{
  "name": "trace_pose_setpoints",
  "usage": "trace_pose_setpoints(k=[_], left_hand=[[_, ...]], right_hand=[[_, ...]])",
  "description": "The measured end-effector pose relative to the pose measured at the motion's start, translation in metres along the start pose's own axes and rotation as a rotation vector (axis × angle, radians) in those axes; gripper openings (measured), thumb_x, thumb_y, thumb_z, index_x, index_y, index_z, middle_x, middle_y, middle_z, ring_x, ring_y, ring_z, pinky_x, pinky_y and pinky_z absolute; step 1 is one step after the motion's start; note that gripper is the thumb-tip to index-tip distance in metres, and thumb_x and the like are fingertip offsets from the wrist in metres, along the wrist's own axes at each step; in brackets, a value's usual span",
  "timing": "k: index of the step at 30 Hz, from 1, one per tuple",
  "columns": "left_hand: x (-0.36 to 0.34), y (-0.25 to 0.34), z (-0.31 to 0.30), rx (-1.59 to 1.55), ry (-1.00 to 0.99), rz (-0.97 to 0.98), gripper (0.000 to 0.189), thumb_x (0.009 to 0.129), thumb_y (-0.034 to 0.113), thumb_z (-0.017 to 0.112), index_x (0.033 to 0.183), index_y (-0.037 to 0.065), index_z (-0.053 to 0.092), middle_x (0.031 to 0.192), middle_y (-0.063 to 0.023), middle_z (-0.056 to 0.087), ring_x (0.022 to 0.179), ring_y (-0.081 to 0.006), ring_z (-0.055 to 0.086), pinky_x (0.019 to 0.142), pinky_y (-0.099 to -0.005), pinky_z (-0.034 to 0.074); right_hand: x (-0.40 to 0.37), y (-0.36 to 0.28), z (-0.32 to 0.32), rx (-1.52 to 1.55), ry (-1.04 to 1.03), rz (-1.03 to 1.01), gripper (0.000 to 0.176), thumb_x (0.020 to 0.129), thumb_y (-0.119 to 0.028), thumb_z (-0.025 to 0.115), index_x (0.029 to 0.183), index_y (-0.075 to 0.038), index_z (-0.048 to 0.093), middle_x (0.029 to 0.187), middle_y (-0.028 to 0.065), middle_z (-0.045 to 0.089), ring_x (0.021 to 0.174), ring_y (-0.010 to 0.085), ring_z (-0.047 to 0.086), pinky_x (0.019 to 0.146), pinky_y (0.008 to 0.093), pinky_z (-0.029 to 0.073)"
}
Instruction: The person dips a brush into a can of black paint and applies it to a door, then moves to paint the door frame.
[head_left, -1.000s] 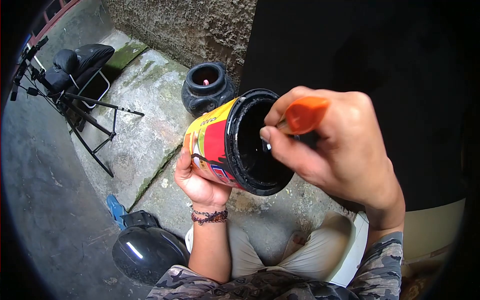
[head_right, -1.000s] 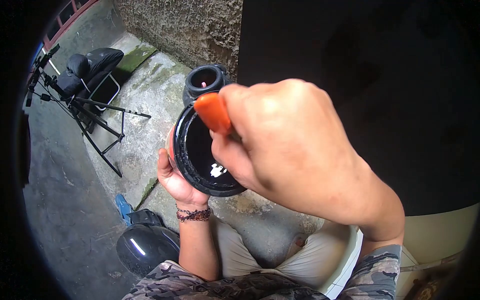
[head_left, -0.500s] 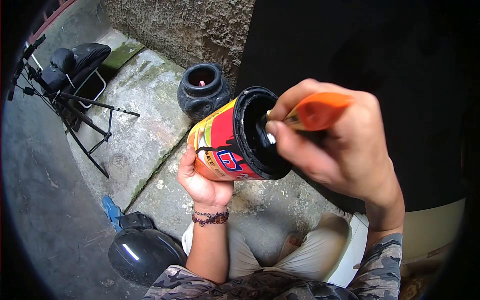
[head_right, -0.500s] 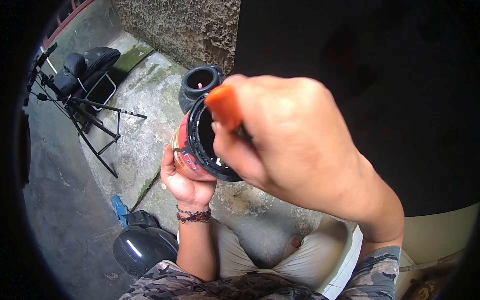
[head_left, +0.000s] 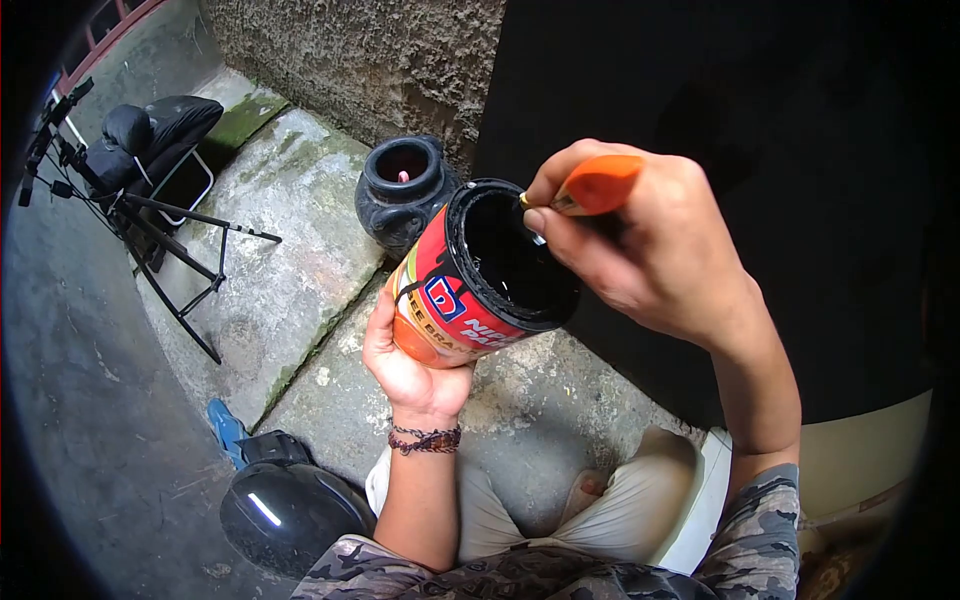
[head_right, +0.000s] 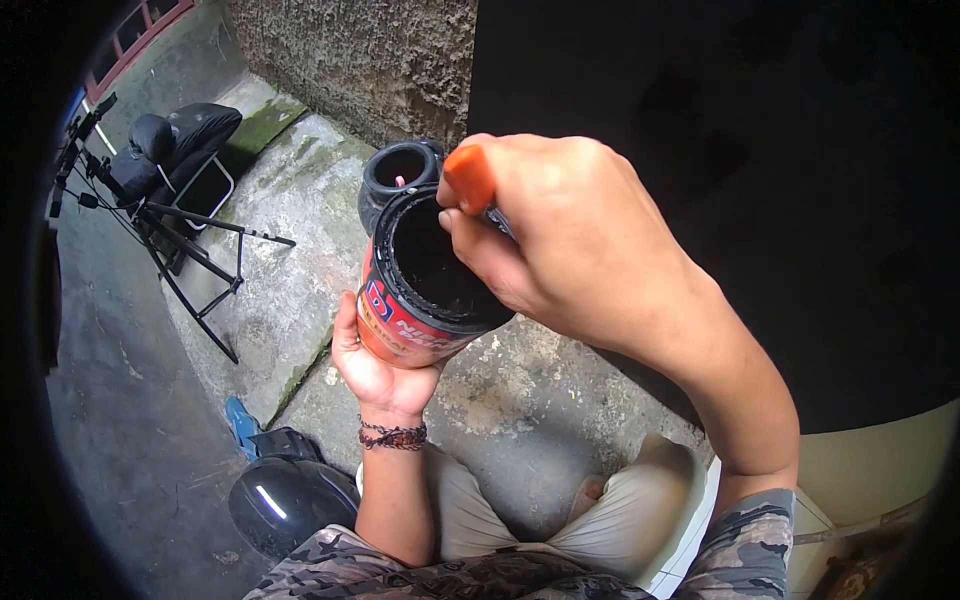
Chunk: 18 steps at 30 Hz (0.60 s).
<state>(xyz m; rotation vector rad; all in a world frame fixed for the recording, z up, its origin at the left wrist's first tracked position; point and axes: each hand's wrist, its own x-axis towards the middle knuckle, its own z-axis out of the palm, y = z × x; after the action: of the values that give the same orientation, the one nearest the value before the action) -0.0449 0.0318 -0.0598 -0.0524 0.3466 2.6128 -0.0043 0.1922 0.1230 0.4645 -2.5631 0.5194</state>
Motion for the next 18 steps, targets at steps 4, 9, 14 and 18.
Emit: trace_pose_setpoints(k=[4,9,14,18], left_hand=[[0.001,0.0,-0.004,-0.029,-0.001,-0.029,0.064,0.099,0.05,0.04,0.156,0.021,0.034,0.156,-0.016,0.041,0.141,-0.0417,0.042,0.108,-0.0732,0.034],[-0.001,-0.001,-0.003,-0.03,0.025,-0.081,0.063,0.098,0.051,0.042,0.151,0.018,0.042,0.152,-0.0161,0.047,0.137,-0.0422,0.047,0.109,-0.0715,0.035],[0.0,-0.002,0.002,-0.065,0.02,-0.038,0.062,0.097,0.051,0.046,0.145,0.011,0.049,0.145,-0.0152,0.055,0.133,-0.0366,0.053,0.111,-0.0613,0.039],[0.0,0.0,-0.008,-0.118,0.006,0.05,0.057,0.096,0.047,0.052,0.135,0.007,0.06,0.136,-0.015,0.063,0.126,-0.0315,0.058,0.111,-0.0505,0.043]], right_hand=[[-0.004,0.002,0.009,0.143,-0.047,-0.042,0.011,0.082,-0.011,0.072,0.086,-0.003,0.065,0.078,0.0149,0.068,0.07,0.0356,0.068,0.064,0.0414,0.055],[-0.004,0.01,0.01,0.128,-0.063,0.05,0.012,0.081,-0.01,0.073,0.088,-0.004,0.067,0.079,0.0143,0.069,0.072,0.0344,0.069,0.065,0.0395,0.055],[-0.006,-0.011,-0.006,0.2,-0.045,-0.022,0.012,0.082,0.0,0.077,0.091,0.004,0.069,0.08,0.0092,0.071,0.069,0.0149,0.069,0.065,0.0252,0.055],[-0.017,-0.024,-0.015,0.264,0.112,0.052,0.015,0.079,0.006,0.079,0.091,0.003,0.071,0.083,0.0072,0.071,0.075,0.011,0.067,0.067,0.0234,0.054]])
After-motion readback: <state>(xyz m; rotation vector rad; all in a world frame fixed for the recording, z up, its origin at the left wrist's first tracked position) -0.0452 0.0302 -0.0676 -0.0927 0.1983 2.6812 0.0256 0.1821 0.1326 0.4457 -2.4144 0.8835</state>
